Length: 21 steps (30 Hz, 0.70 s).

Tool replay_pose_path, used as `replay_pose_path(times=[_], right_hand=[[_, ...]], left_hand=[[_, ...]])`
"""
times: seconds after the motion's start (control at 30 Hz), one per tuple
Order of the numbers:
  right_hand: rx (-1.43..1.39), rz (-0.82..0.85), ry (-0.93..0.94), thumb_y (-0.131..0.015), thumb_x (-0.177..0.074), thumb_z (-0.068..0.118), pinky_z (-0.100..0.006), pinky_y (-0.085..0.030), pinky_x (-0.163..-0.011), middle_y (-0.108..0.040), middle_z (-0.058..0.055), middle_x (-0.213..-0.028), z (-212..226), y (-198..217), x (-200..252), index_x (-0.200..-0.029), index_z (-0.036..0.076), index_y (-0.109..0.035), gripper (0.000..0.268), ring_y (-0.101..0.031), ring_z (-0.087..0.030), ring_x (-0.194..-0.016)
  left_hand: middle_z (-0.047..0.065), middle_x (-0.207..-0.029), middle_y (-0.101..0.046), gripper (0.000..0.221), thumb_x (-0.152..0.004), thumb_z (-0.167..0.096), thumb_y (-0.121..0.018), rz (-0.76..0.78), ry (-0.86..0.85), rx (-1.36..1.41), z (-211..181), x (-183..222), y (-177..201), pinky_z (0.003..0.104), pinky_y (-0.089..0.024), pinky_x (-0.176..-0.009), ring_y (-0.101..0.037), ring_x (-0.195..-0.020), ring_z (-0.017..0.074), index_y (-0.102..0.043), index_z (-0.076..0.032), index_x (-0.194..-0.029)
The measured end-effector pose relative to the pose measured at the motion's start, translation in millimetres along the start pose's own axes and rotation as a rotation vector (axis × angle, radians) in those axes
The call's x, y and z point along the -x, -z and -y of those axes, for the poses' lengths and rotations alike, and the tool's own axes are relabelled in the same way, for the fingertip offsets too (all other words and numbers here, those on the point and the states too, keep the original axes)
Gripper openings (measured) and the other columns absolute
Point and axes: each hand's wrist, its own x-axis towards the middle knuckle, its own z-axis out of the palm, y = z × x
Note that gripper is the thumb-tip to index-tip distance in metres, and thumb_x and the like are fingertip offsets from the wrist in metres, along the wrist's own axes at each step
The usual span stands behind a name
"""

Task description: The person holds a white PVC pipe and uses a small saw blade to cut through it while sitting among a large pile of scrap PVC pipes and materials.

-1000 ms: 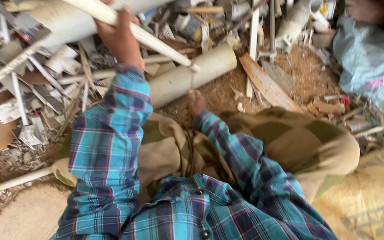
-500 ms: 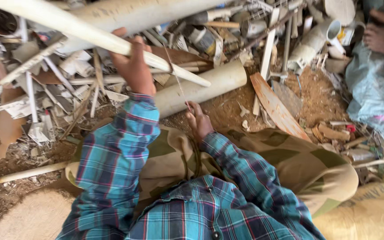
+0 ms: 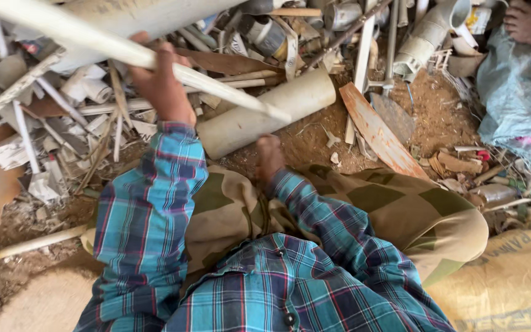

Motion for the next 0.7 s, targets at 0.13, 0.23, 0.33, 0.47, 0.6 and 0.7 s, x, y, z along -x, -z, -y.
replay_pose_path(times=[0.13,0.23,0.33,0.47,0.6,0.7], right_hand=[[0.6,-0.012,0.372,-0.051,-0.11,0.035,-0.041,-0.051,-0.058,-0.065,-0.014,-0.084,-3,4,5,-0.146,0.015,-0.046,0.042,-0.065,-0.021,-0.066],[0.675,-0.03,0.429,-0.047,-0.109,0.036,-0.037,-0.05,-0.055,-0.067,-0.01,-0.077,14,-3,15,-0.147,0.017,-0.048,0.042,-0.063,-0.018,-0.062],[0.548,-0.026,0.348,-0.052,-0.104,0.036,-0.037,-0.051,-0.051,-0.066,-0.009,-0.074,38,9,35,-0.146,0.014,-0.042,0.049,-0.061,-0.018,-0.058],[0.531,0.007,0.426,-0.055,-0.106,0.035,-0.033,-0.053,-0.056,-0.067,-0.008,-0.074,44,17,43,-0.141,0.008,-0.044,0.046,-0.064,-0.016,-0.061],[0.506,-0.024,0.306,-0.049,-0.105,0.036,-0.032,-0.056,-0.051,-0.069,-0.005,-0.079,43,14,35,-0.141,0.008,-0.043,0.046,-0.067,-0.015,-0.058],[0.519,-0.055,0.479,-0.048,-0.107,0.035,-0.034,-0.054,-0.052,-0.069,-0.01,-0.078,47,9,39,-0.144,0.007,-0.043,0.046,-0.065,-0.018,-0.058]], left_hand=[[0.008,-0.112,-0.064,0.034,-0.099,-0.004,-0.076,0.072,-0.047,-0.212,29,29,-9,0.032,-0.059,-0.085,-0.065,-0.097,0.0158,-0.058,-0.002,-0.128],[0.006,-0.106,-0.066,0.032,-0.092,-0.013,-0.074,0.11,0.053,-0.264,17,51,-33,0.031,-0.062,-0.072,-0.068,-0.086,0.0137,-0.058,-0.006,-0.119],[0.009,-0.106,-0.065,0.026,-0.105,-0.015,-0.074,0.21,-0.144,-0.16,-12,60,-43,0.035,-0.059,-0.086,-0.064,-0.093,0.0164,-0.059,-0.006,-0.124],[0.006,-0.105,-0.059,0.03,-0.101,-0.018,-0.074,0.081,-0.119,-0.09,-39,69,-45,0.034,-0.055,-0.08,-0.058,-0.088,0.0143,-0.057,-0.005,-0.123],[0.006,-0.106,-0.058,0.031,-0.104,-0.018,-0.074,0.075,-0.152,-0.061,-58,82,-45,0.033,-0.054,-0.089,-0.058,-0.095,0.0146,-0.053,-0.004,-0.122],[0.006,-0.107,-0.058,0.028,-0.106,-0.019,-0.073,0.125,-0.197,-0.074,-75,96,-45,0.033,-0.055,-0.093,-0.058,-0.097,0.0144,-0.053,-0.004,-0.12]])
